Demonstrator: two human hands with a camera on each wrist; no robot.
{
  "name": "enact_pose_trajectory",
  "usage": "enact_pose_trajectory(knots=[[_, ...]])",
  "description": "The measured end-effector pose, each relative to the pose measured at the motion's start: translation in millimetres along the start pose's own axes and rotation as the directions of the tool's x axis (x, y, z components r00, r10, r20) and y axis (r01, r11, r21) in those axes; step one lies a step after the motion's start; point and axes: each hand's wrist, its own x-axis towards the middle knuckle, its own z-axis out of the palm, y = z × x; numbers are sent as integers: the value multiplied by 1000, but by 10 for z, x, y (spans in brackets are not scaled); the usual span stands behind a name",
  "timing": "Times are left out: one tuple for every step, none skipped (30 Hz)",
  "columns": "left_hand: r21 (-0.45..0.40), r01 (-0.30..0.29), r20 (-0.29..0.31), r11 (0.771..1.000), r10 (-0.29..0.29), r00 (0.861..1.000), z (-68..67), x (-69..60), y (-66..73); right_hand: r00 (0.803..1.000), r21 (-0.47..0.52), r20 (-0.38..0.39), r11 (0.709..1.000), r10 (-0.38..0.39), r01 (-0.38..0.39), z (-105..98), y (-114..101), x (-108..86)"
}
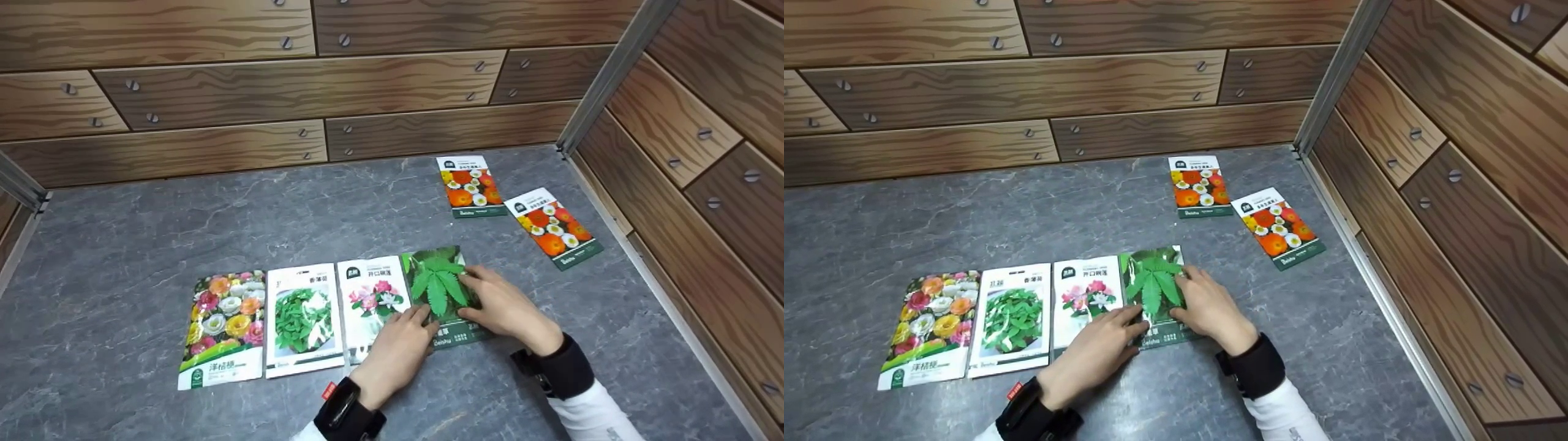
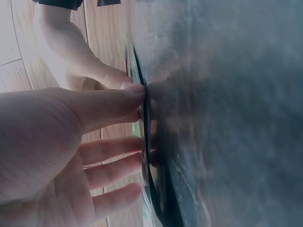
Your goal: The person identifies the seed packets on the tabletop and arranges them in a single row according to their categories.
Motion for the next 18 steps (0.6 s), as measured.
enact_pose_trajectory(knots=[[-6, 2, 4, 1000, -2, 1000, 0, 0, -2, 1000, 2, 9, 1000, -9, 9, 1, 2, 1], [-10, 4, 8, 1000, -4, 1000, 0, 0, -3, 1000, 2, 19, 1000, -11, 11, -1, 0, 0], [-15, 6, 12, 1000, -6, 1000, -2, -1, -4, 1000, 0, 27, 1000, -12, 12, -2, -2, 0], [-21, 9, 15, 1000, -8, 1000, -5, -2, -5, 999, -1, 30, 1000, -15, 15, -2, -3, 0], [-25, 12, 20, 1000, -12, 1000, -8, -3, -5, 999, -2, 34, 1000, -16, 16, 0, -2, 2], [-27, 15, 23, 1000, -14, 1000, -12, -3, -5, 999, -1, 36, 1000, -18, 18, 1, -4, 2], [-26, 15, 24, 1000, -15, 1000, -13, -4, -5, 999, -1, 38, 1000, -20, 20, 1, -7, 1], [-27, 16, 25, 1000, -16, 1000, -14, -4, -5, 999, -2, 39, 1000, -21, 21, 2, -5, 0], [-30, 17, 27, 999, -17, 999, -16, -5, -5, 999, -3, 40, 1000, -24, 24, 3, -4, 0], [-30, 18, 28, 999, -17, 999, -17, -6, -6, 999, -4, 41, 1000, -25, 25, 5, -4, 0], [-34, 18, 31, 999, -17, 999, -17, -6, -6, 999, -3, 41, 1000, -23, 23, 7, -2, 0], [-35, 17, 31, 999, -16, 999, -16, -7, -8, 999, -6, 41, 1000, -25, 25, 7, -3, -2], [-38, 17, 31, 999, -16, 999, -15, -7, -9, 999, -10, 42, 1000, -26, 27, 9, 0, -1], [-41, 16, 30, 999, -15, 999, -16, -8, -10, 999, -14, 42, 999, -28, 28, 12, 3, 0], [-41, 17, 29, 999, -15, 999, -16, -8, -11, 999, -17, 42, 999, -29, 30, 13, 1, -1], [-39, 15, 26, 999, -14, 1000, -15, -7, -12, 999, -19, 42, 999, -29, 30, 15, 1, -1], [-37, 14, 25, 999, -13, 1000, -13, -7, -13, 999, -20, 43, 999, -28, 29, 15, 0, -3], [-33, 13, 22, 999, -12, 1000, -12, -7, -14, 999, -23, 44, 999, -29, 30, 16, -1, -3]])
